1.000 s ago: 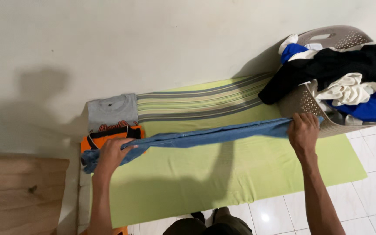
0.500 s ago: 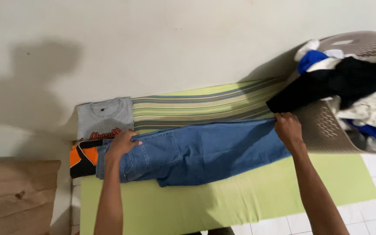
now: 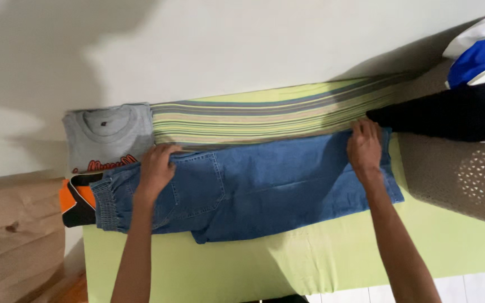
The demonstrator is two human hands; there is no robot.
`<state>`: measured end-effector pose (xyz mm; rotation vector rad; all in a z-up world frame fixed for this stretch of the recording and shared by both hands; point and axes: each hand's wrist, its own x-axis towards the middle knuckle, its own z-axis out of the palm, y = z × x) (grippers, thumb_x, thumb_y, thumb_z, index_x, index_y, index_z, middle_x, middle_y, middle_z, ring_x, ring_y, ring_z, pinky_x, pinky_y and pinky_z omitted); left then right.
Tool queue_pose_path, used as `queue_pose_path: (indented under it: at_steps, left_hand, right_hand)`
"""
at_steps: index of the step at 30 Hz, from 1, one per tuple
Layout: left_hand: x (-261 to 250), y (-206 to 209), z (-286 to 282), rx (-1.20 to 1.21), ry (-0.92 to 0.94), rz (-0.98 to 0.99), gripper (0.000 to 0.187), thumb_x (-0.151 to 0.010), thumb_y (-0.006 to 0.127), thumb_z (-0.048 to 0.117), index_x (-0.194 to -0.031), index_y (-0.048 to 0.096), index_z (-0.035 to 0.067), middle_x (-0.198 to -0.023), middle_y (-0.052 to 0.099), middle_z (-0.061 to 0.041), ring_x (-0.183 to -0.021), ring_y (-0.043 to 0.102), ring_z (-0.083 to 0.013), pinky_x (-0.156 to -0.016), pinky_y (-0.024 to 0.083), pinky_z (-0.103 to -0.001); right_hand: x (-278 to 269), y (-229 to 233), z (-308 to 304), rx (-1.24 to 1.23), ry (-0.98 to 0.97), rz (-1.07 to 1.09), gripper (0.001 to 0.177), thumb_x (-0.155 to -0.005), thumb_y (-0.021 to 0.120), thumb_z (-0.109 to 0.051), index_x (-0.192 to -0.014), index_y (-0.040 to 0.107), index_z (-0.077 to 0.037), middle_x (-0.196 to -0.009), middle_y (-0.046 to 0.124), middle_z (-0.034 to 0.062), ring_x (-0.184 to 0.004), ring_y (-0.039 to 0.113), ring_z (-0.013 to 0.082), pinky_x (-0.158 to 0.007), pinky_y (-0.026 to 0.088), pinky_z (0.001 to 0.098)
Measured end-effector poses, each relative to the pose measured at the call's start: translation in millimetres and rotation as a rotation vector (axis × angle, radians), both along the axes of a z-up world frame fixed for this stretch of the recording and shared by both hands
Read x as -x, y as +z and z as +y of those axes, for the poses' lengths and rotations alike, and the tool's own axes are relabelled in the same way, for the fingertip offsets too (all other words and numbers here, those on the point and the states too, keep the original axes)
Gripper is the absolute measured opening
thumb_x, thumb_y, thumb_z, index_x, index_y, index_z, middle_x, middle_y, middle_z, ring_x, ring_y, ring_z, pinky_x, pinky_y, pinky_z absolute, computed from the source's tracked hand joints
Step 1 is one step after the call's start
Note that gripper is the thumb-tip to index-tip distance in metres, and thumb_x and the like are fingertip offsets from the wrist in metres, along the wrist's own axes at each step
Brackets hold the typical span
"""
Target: The person folds a pair of blue denim jeans on a light green table. They turn the jeans inside out, lay them flat, fold the legs together, and then fold the garment into a compact rectangle. The folded jeans are placed on top of a stack of other folded clothes.
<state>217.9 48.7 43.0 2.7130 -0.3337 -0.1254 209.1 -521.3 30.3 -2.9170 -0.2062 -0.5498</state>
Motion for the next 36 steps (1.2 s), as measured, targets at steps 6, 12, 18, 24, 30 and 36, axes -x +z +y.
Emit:
queue_pose_path:
  at_steps: [6, 12, 18, 24, 30, 36]
  left_hand:
    - [22.7, 2.4, -84.1, 0.100, -0.062, -0.243, 0.039, -0.088, 0.067, 0.004, -0.127, 0.069, 0.009, -0.130, 0.061, -0.017, -0.122, 0.056, -0.0387, -0.106, 0.044, -0.052]
    - [74.7, -22.6, -159.2, 0.073, -0.122, -0.211, 0.055, -0.099, 0.062, 0.034, -0.151, 0.052, 0.017, -0.162, 0.040, -0.017, -0.151, 0.028, -0.0429, -0.119, 0.025, -0.064]
    - [84.5, -49.7, -146.5, 0.044, -0.113, -0.159, 0.064, -0.102, 0.058, 0.042, -0.160, 0.040, 0.020, -0.169, 0.031, -0.011, -0.156, 0.023, -0.0404, -0.124, 0.018, -0.064]
    - [87.9, -46.7, -169.3, 0.020, -0.149, -0.170, 0.071, -0.102, 0.052, 0.047, -0.161, 0.035, 0.011, -0.168, 0.026, -0.017, -0.156, 0.018, -0.0423, -0.124, 0.015, -0.064]
    - [106.5, -53.3, -238.4, -0.002, -0.219, -0.166, 0.066, -0.103, 0.049, 0.046, -0.159, 0.036, 0.013, -0.168, 0.024, -0.016, -0.154, 0.015, -0.0464, -0.123, 0.015, -0.062]
    - [100.5, -57.9, -261.9, -0.040, -0.251, -0.168, 0.065, -0.104, 0.051, 0.045, -0.159, 0.037, 0.013, -0.169, 0.023, -0.015, -0.156, 0.017, -0.0427, -0.123, 0.014, -0.064]
  right_hand:
    - [27.4, 3.6, 82.7, -0.302, 0.138, 0.157, 0.028, -0.100, 0.064, -0.008, -0.127, 0.064, -0.003, -0.135, 0.059, 0.0200, -0.126, 0.055, 0.0404, -0.110, 0.044, 0.0509]
    - [59.3, -22.2, 117.3, -0.162, 0.076, 0.266, 0.058, -0.104, 0.055, -0.035, -0.156, 0.044, -0.009, -0.163, 0.038, 0.0206, -0.150, 0.034, 0.0410, -0.121, 0.025, 0.0577]
    - [72.0, -45.0, 58.3, -0.113, -0.072, 0.302, 0.062, -0.107, 0.049, -0.041, -0.161, 0.038, -0.013, -0.167, 0.033, 0.0172, -0.155, 0.028, 0.0380, -0.125, 0.019, 0.0582]
    - [78.5, -48.5, 41.5, -0.127, -0.105, 0.258, 0.062, -0.109, 0.047, -0.040, -0.163, 0.036, -0.011, -0.169, 0.032, 0.0184, -0.157, 0.025, 0.0371, -0.125, 0.017, 0.0613]
    - [71.4, -54.7, 55.1, -0.089, -0.174, 0.252, 0.064, -0.107, 0.047, -0.044, -0.162, 0.037, -0.012, -0.167, 0.033, 0.0150, -0.155, 0.026, 0.0367, -0.122, 0.016, 0.0633]
    - [61.8, -54.1, 20.5, -0.089, -0.198, 0.222, 0.062, -0.107, 0.046, -0.044, -0.160, 0.041, -0.012, -0.164, 0.037, 0.0164, -0.152, 0.031, 0.0378, -0.122, 0.019, 0.0604]
